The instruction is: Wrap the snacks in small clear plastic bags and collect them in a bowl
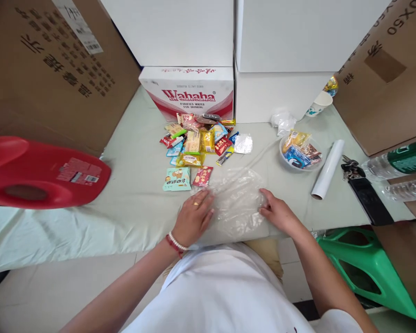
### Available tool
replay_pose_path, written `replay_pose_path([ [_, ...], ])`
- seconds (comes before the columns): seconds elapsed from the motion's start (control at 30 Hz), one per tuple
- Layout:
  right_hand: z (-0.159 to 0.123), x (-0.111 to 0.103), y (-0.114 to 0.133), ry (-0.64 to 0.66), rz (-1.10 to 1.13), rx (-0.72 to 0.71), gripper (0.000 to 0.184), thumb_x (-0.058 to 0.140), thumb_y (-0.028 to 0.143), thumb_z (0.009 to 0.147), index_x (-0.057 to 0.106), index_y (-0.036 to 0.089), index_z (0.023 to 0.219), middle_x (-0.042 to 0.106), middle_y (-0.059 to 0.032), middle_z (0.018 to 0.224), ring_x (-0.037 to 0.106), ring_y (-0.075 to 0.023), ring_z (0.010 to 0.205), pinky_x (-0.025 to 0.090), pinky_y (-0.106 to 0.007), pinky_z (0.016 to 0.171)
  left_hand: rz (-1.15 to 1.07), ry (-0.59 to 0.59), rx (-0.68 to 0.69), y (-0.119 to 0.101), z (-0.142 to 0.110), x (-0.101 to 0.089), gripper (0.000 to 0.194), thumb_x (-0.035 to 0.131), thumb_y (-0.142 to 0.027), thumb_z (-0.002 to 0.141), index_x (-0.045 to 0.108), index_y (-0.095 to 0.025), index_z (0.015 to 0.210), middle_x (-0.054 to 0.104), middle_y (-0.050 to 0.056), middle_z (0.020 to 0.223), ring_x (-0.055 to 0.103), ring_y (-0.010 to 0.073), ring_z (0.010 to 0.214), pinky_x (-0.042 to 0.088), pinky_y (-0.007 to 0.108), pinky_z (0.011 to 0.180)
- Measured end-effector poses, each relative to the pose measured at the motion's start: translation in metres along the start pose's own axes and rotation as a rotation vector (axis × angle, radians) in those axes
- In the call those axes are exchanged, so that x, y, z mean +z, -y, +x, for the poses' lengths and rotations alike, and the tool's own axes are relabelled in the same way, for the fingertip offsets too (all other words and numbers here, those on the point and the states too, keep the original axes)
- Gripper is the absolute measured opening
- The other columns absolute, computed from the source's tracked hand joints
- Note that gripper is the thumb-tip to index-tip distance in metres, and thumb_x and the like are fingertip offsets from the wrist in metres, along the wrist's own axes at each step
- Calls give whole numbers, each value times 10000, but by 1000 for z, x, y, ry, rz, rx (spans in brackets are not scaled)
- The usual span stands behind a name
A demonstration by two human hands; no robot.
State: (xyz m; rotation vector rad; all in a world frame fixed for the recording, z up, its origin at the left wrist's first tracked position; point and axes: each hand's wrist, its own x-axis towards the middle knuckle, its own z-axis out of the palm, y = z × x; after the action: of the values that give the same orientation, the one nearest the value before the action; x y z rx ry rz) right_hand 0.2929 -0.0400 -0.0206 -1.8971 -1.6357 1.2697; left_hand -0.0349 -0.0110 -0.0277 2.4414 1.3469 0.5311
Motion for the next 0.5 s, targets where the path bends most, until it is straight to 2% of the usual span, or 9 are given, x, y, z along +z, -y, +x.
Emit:
replay_pose_path([
  [0.1, 5, -24, 13, -196, -370, 32, 643, 626, 328, 855, 494, 227, 1476, 712, -97, 1048, 674, -292, 911, 499, -398, 823, 129, 102, 28, 6, 0, 24, 491, 460, -315, 1006, 541, -195, 1474, 452, 163, 1598, 397, 332, 1490, 334, 552, 1191],
  [0.2, 37, -31, 53, -379, -565, -93, 489, 512, 380, 961, 568, 243, 1428, 644, -139, 1300, 661, -314, 1057, 513, -399, 870, 198, 91, 33, 9, -9, 33, 506, 445, -326, 1021, 500, -239, 1517, 415, 123, 1632, 374, 299, 1514, 284, 544, 1226],
  [0.3, 95, -18, 97, -330, -626, -264, 459, 439, 359, 1009, 559, 271, 1443, 521, -97, 1506, 630, -293, 1169, 524, -368, 900, 225, 68, 7, 9, -18, 30, 511, 451, -352, 1024, 484, -285, 1529, 407, 97, 1639, 390, 293, 1507, 293, 547, 1218],
  [0.37, 131, -9, 110, -287, -700, -266, 493, 448, 330, 1003, 505, 276, 1490, 400, -85, 1614, 610, -299, 1214, 535, -367, 869, 243, 56, -12, 12, -22, 27, 523, 456, -371, 1023, 474, -279, 1537, 395, 100, 1643, 397, 298, 1504, 303, 545, 1211],
  [0.43, 154, -9, 106, -271, -771, -193, 453, 421, 307, 1011, 541, 267, 1447, 416, -103, 1596, 622, -299, 1196, 536, -367, 842, 254, 42, -15, 17, -25, 23, 534, 458, -384, 1021, 477, -247, 1537, 402, 108, 1637, 414, 295, 1494, 303, 530, 1216],
  [0.5, 161, -18, 91, -295, -816, -69, 404, 379, 296, 1026, 616, 225, 1345, 523, -153, 1469, 659, -295, 1115, 530, -371, 826, 251, 31, -6, 22, -28, 20, 538, 460, -388, 1019, 485, -227, 1531, 417, 104, 1628, 430, 283, 1485, 294, 510, 1228],
])
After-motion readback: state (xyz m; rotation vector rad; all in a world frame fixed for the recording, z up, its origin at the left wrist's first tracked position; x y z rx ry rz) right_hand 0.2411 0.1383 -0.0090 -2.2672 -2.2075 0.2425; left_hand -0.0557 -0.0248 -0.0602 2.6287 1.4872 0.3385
